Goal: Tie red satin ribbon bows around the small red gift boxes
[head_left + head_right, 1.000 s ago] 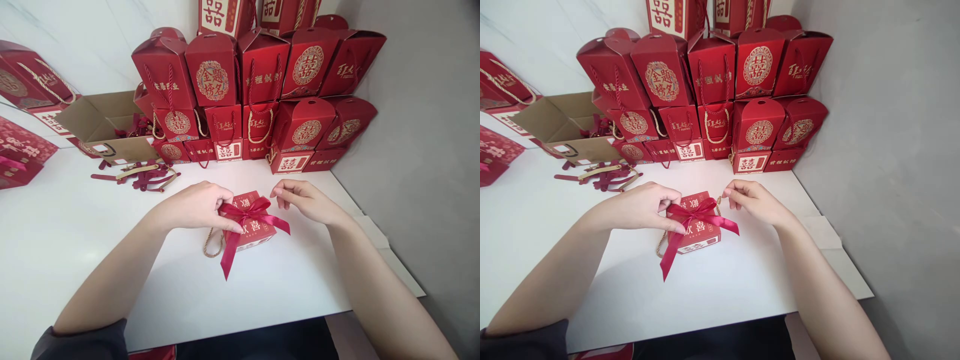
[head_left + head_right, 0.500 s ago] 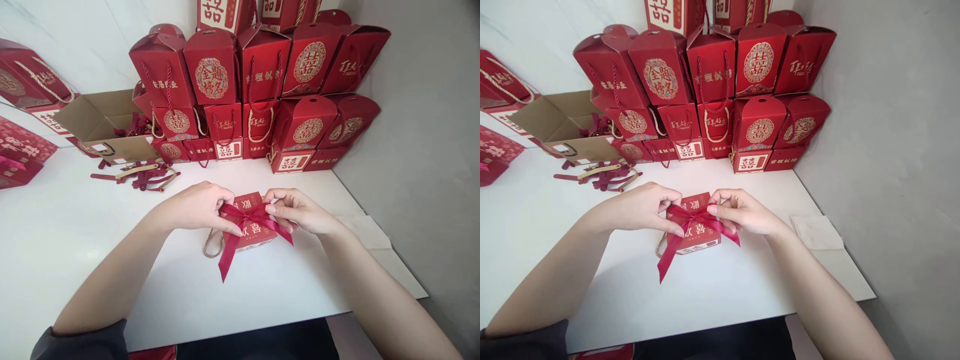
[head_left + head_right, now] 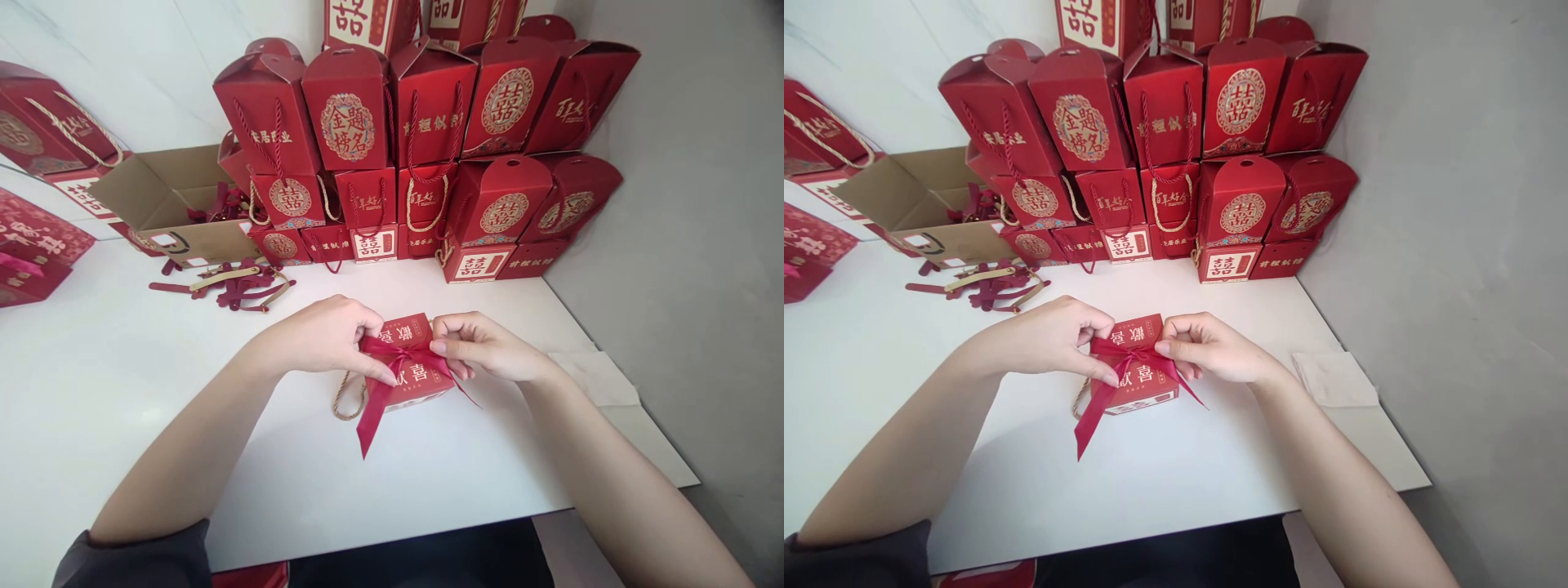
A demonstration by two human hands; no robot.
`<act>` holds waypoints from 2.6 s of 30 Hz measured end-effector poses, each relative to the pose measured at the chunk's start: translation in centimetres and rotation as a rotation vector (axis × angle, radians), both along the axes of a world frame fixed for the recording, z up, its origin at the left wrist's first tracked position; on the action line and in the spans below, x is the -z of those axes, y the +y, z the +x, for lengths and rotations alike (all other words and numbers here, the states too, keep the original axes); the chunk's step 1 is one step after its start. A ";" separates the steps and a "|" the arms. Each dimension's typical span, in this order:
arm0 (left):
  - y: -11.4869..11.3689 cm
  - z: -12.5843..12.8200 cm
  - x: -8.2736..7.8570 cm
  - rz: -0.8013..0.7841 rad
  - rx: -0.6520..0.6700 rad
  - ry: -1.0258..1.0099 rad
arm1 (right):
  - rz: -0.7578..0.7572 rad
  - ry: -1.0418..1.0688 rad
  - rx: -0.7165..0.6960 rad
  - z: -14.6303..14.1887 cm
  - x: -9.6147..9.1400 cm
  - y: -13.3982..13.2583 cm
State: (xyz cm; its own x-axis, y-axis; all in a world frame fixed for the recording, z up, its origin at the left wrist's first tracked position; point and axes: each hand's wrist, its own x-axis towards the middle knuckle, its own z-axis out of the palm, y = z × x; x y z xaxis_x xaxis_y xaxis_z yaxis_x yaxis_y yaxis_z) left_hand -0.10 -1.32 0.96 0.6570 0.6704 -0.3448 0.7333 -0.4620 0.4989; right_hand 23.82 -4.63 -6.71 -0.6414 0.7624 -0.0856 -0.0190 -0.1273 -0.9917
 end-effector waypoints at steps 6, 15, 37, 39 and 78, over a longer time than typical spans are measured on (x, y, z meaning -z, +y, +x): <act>0.0 0.0 0.0 0.009 0.001 -0.013 | 0.022 -0.002 0.000 0.1 -0.1 -0.1; -0.1 -0.5 -1.1 0.082 -0.043 -0.090 | 0.087 0.023 0.250 0.4 0.2 0.3; -4.4 0.8 -1.5 0.175 -0.123 -0.023 | 0.106 0.027 0.044 0.5 -0.8 -0.1; -4.2 0.5 -1.4 0.358 -0.010 -0.022 | 0.105 0.039 0.059 0.4 -0.7 -0.1; -2.8 1.9 -0.9 0.241 -0.136 -0.327 | 0.179 -0.067 0.160 0.1 -0.6 -0.1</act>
